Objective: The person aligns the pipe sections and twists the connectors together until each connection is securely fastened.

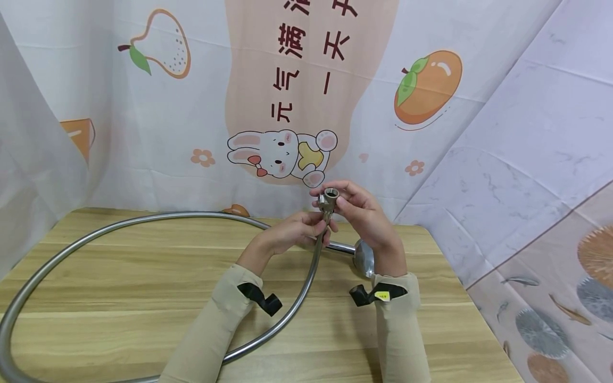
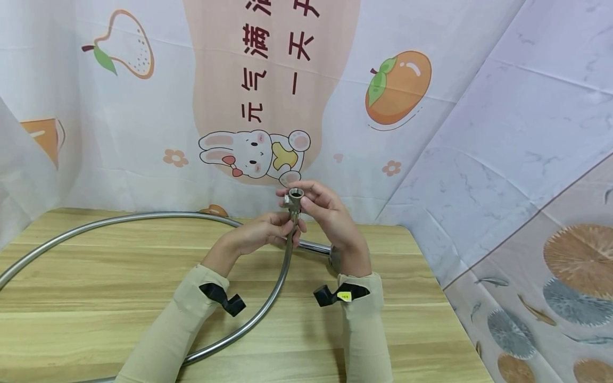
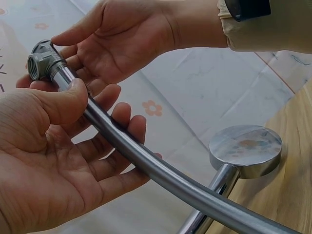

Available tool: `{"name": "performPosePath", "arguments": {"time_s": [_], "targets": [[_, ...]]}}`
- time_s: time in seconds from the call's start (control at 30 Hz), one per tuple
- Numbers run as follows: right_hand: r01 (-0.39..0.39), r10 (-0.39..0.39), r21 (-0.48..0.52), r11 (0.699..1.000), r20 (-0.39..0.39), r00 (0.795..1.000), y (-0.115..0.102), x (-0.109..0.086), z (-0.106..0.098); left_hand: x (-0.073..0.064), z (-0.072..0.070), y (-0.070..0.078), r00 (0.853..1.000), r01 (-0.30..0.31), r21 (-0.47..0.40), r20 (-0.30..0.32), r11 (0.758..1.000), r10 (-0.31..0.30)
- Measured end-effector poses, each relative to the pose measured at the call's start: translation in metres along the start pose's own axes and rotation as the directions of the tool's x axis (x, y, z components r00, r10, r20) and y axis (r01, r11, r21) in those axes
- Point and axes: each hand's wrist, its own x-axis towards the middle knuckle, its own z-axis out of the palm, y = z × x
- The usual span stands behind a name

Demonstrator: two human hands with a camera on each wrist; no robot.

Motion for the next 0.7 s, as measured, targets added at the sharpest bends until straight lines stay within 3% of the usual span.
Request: {"name": "performPosePath", "arguments": {"time_s": [0.7], "targets": [[-0.037, 0.034, -0.04, 0.999, -0.058, 0.998, -0.0019, -0.0011, -0.0015, -0.0001, 0.0021, 0.0012, 1.0, 0.007, 0.011, 0.0, 1.0, -0.007]]}}
